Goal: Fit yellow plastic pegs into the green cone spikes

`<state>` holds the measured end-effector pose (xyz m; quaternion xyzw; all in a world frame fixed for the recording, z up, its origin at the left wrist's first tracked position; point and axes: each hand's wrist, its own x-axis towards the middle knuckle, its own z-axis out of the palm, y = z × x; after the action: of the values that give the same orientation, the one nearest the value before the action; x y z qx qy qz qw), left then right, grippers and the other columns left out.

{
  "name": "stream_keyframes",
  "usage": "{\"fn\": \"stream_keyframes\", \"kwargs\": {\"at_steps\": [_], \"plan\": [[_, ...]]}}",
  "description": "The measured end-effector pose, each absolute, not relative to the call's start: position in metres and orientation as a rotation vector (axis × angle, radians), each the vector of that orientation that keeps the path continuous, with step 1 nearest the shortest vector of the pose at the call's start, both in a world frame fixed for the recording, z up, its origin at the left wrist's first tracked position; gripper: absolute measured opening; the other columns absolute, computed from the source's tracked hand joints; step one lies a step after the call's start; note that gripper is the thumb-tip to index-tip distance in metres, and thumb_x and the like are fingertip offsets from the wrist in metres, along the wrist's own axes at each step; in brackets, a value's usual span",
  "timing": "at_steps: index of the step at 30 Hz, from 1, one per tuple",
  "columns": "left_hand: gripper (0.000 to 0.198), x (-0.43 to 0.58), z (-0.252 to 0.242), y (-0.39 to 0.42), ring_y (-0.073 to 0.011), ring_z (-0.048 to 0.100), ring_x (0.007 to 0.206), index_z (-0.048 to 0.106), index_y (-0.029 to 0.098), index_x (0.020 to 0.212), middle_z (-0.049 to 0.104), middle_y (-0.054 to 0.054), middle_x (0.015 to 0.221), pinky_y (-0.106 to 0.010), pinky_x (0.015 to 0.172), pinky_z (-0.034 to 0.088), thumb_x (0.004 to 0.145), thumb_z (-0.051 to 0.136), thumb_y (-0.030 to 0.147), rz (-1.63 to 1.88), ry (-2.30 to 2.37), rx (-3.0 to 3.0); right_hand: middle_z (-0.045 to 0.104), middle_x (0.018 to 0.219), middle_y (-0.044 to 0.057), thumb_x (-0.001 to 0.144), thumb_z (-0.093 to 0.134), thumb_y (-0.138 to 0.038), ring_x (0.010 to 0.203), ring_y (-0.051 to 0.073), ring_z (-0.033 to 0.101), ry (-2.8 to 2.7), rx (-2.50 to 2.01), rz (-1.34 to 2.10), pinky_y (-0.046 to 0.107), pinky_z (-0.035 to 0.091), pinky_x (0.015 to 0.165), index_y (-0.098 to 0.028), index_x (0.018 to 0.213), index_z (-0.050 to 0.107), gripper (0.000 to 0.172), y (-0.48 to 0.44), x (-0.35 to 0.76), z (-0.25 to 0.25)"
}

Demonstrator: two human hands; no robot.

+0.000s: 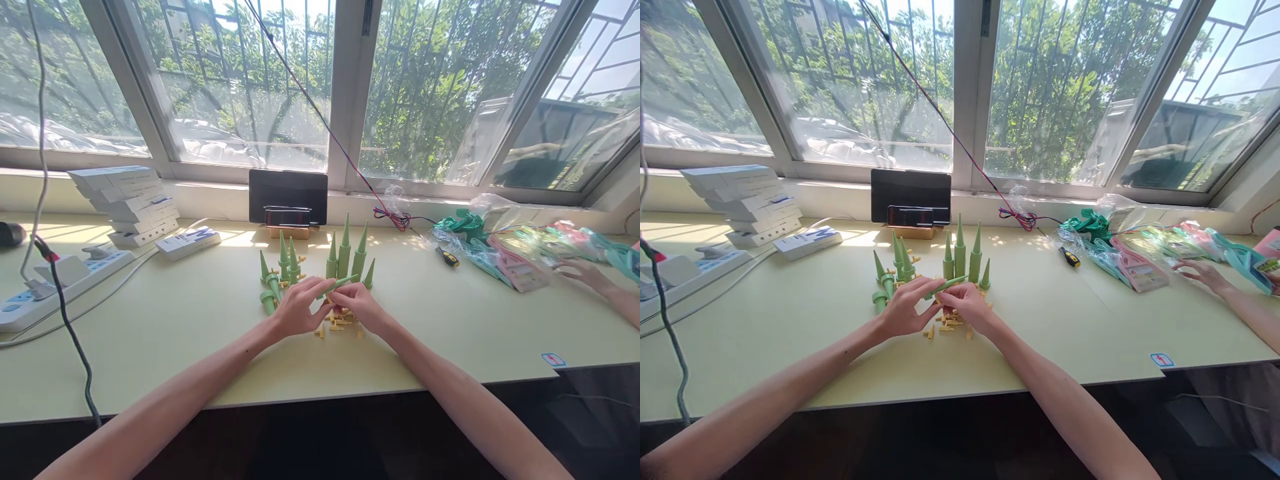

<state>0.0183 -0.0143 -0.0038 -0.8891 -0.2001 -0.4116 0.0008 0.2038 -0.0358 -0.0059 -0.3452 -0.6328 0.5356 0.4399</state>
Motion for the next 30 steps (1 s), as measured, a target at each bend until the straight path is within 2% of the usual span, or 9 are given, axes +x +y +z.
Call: {"fn": "stream_keyframes", "kwargs": {"at_steps": [7, 13, 17, 26, 30], "plan": [[0.043, 0.0169, -0.0064, -0.0124, -0.0206, 0.065, 0.085, 0.054, 0.018, 0.129, 0.070, -0.010, 0.096, -0.033, 0.073, 0.055, 0.087, 0.062, 0.022, -1.268, -0.635, -2.800, 0.046, 0.053, -0.002, 0.084, 0.063, -0.048, 0.051, 0.009, 0.037, -1.671, -0.950, 1.108, 0.025, 0.028, 0.050, -0.016, 0.056, 0.058, 0.043, -0.0401, 0.2017, -0.0050], [0.043, 0.0164, -0.0078, -0.0122, -0.0201, 0.065, 0.083, 0.054, 0.019, 0.130, 0.070, -0.009, 0.096, -0.033, 0.071, 0.055, 0.087, 0.062, 0.023, -1.253, -0.635, -2.791, 0.041, 0.053, -0.002, 0.086, 0.060, -0.046, 0.051, 0.010, 0.033, -1.741, -0.971, 0.942, 0.026, 0.024, 0.049, -0.017, 0.055, 0.056, 0.043, -0.0400, 0.2015, -0.0073], [0.042, 0.0169, -0.0063, -0.0126, -0.0204, 0.066, 0.084, 0.055, 0.019, 0.129, 0.070, -0.010, 0.096, -0.033, 0.072, 0.055, 0.087, 0.061, 0.023, -1.261, -0.635, -2.794, 0.042, 0.052, -0.002, 0.085, 0.061, -0.047, 0.050, 0.010, 0.034, -1.708, -0.969, 1.002, 0.026, 0.025, 0.049, -0.017, 0.054, 0.055, 0.044, -0.0399, 0.2011, -0.0060], [0.042, 0.0188, -0.0024, -0.0143, -0.0202, 0.064, 0.083, 0.055, 0.019, 0.128, 0.069, -0.009, 0.094, -0.034, 0.072, 0.055, 0.086, 0.060, 0.020, -1.303, -0.600, -2.778, 0.051, 0.056, -0.001, 0.084, 0.065, -0.047, 0.056, 0.011, 0.044, -1.597, -0.863, 1.277, 0.026, 0.034, 0.056, -0.015, 0.062, 0.066, 0.039, -0.0374, 0.2041, -0.0051], [0.042, 0.0187, -0.0030, -0.0143, -0.0204, 0.065, 0.085, 0.054, 0.020, 0.129, 0.069, -0.009, 0.095, -0.034, 0.073, 0.055, 0.087, 0.060, 0.020, -1.308, -0.597, -2.788, 0.052, 0.056, -0.001, 0.083, 0.066, -0.049, 0.055, 0.011, 0.044, -1.588, -0.881, 1.275, 0.026, 0.035, 0.055, -0.015, 0.061, 0.065, 0.041, -0.0366, 0.2041, -0.0076]]}}
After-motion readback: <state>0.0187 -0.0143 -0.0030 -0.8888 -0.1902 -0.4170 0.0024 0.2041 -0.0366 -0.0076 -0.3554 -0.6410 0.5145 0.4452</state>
